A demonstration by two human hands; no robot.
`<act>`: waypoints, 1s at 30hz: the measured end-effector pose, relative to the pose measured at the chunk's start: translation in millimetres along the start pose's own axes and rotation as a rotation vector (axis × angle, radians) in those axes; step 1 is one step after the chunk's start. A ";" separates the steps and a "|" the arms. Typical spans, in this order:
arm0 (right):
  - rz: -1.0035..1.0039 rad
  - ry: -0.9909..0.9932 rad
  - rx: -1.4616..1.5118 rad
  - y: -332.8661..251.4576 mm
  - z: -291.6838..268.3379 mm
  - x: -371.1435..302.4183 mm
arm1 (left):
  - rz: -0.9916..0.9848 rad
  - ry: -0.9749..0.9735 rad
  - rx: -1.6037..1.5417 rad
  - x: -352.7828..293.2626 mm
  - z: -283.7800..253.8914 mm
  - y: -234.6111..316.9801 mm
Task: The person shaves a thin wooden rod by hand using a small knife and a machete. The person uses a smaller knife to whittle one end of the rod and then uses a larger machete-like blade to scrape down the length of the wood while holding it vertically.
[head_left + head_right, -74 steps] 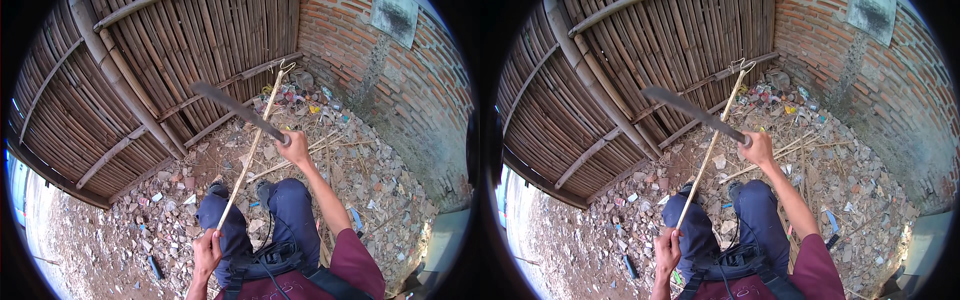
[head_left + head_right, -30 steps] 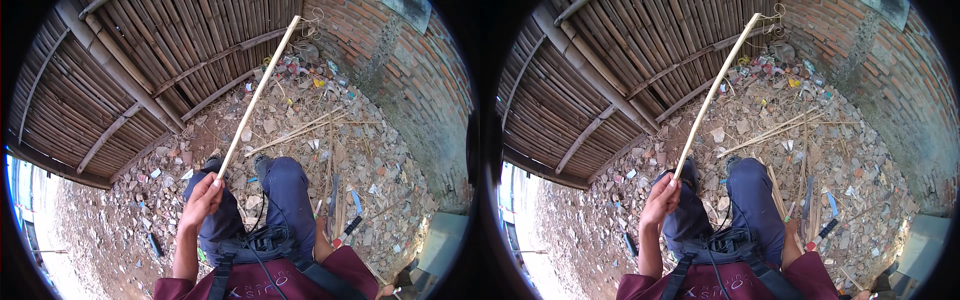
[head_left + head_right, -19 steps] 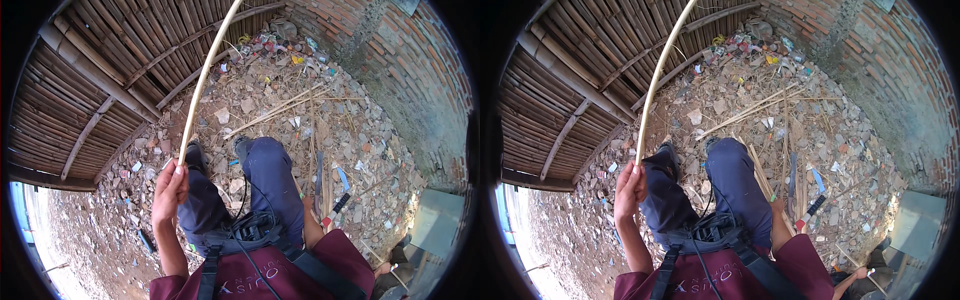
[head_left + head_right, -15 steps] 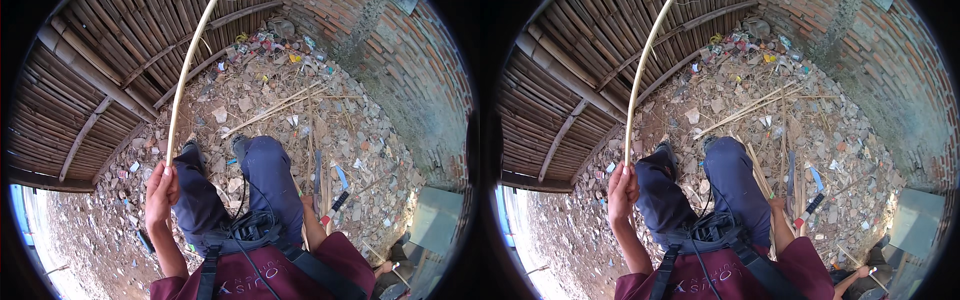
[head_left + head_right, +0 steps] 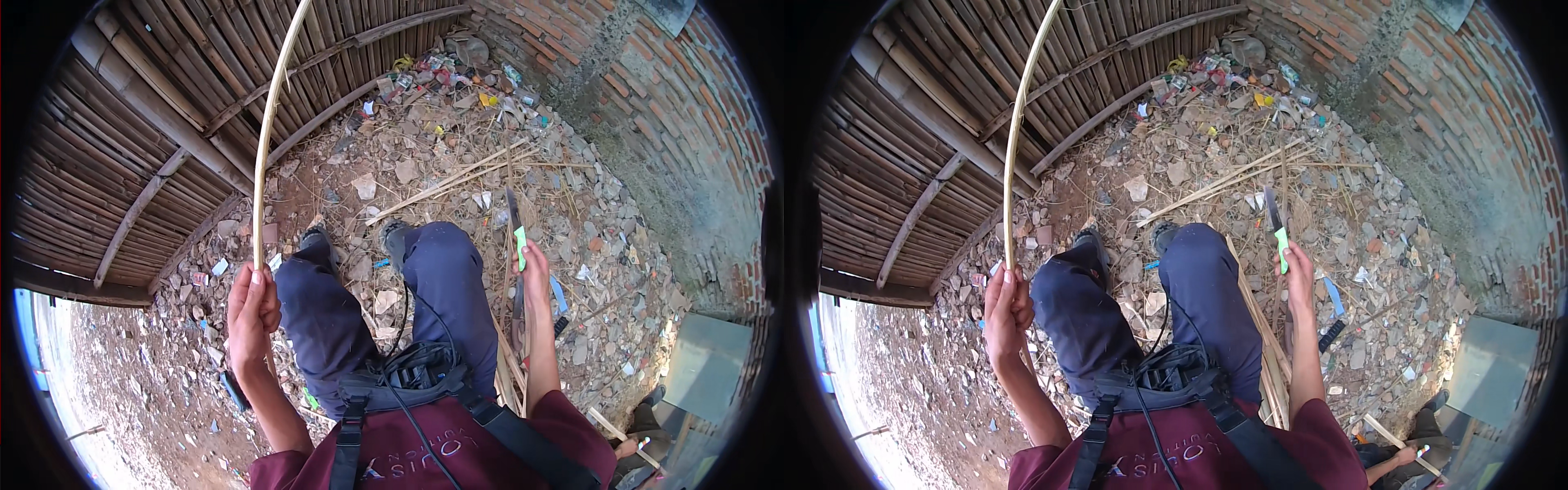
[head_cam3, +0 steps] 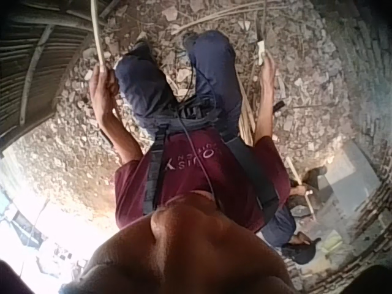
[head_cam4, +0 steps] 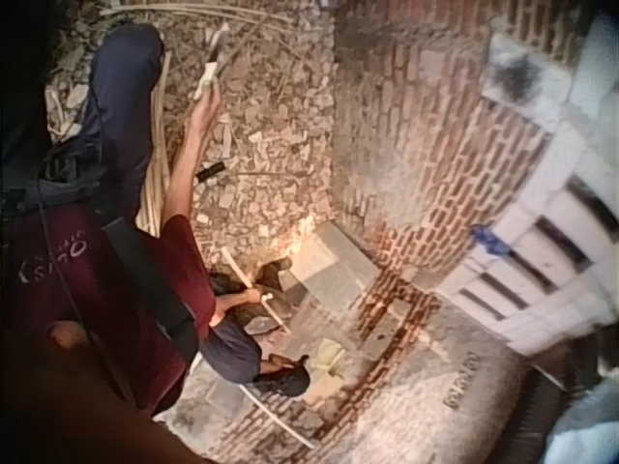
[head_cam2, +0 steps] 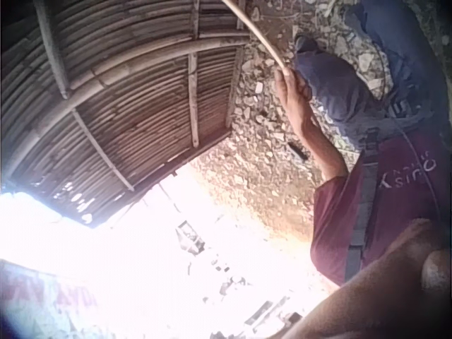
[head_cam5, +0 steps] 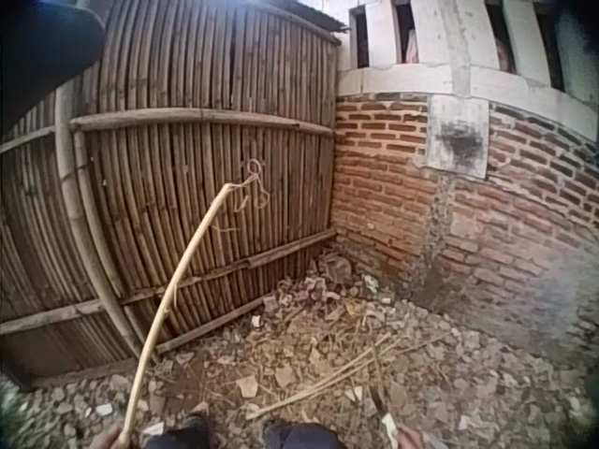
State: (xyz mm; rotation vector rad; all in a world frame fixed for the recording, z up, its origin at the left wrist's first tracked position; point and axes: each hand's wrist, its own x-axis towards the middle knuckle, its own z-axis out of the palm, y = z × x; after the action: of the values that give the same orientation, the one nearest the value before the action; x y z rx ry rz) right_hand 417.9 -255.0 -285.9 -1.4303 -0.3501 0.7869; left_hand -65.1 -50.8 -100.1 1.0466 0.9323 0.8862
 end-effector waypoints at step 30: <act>-0.697 -0.708 -0.282 -214.4 305.8 -32.8 | 0.169 -0.102 0.105 37.6 56.5 42.2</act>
State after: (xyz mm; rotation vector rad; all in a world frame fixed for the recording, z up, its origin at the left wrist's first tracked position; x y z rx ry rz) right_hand 253.5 -38.6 -27.7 -1.1133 -1.4632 0.6456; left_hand -5.9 -22.5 -54.5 1.2640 0.8207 0.9217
